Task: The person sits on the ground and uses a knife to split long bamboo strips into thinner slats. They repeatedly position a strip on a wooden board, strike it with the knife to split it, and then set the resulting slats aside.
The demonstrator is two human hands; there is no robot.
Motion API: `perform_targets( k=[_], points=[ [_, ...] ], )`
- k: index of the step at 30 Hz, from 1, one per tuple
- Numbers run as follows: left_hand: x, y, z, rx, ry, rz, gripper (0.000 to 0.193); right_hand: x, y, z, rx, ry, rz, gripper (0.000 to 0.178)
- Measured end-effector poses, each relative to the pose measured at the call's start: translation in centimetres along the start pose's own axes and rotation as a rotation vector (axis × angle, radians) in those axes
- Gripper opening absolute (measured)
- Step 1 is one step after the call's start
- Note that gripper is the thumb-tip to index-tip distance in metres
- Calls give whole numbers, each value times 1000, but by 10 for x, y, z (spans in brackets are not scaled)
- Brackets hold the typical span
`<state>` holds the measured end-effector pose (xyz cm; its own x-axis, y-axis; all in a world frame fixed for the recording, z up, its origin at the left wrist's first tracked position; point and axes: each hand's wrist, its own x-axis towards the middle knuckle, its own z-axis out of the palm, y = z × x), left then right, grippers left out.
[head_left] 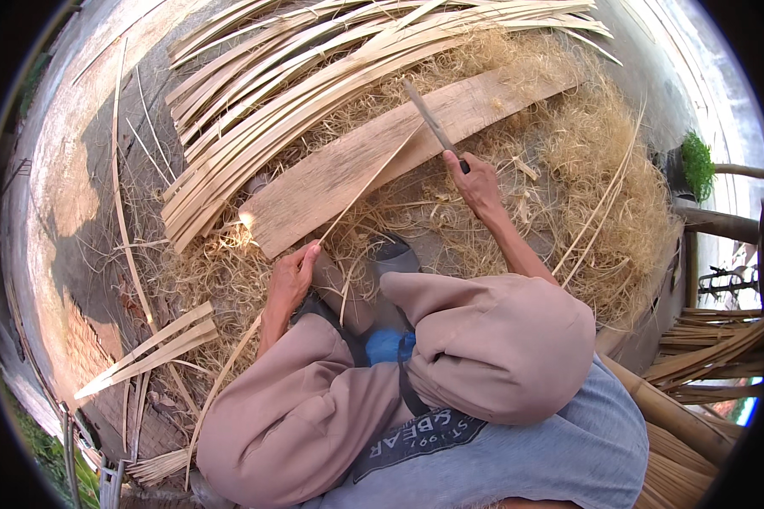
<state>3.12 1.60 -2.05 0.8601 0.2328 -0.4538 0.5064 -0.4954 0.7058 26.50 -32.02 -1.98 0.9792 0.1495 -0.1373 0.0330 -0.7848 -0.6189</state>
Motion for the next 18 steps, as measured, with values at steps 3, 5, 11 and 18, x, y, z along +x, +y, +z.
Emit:
perform_targets(
  k=[3, 5, 11, 18],
  points=[
    [5, -6, -2, -68, 7, 59, 50, -65, -24, 43, -98, -106, -397, 62],
    [6, -5, -3, -72, 32, 107, 52, -56, -16, 45, -60, -29, -348, 61],
    [1, 5, -9, 111, 4, 93, 52, 56, 55, -36, 10, 324, 211, 74],
    [-8, -12, 22, 322, 39, 148, 41, 5, -10, -14, 0, -69, 18, 71]
  ],
)
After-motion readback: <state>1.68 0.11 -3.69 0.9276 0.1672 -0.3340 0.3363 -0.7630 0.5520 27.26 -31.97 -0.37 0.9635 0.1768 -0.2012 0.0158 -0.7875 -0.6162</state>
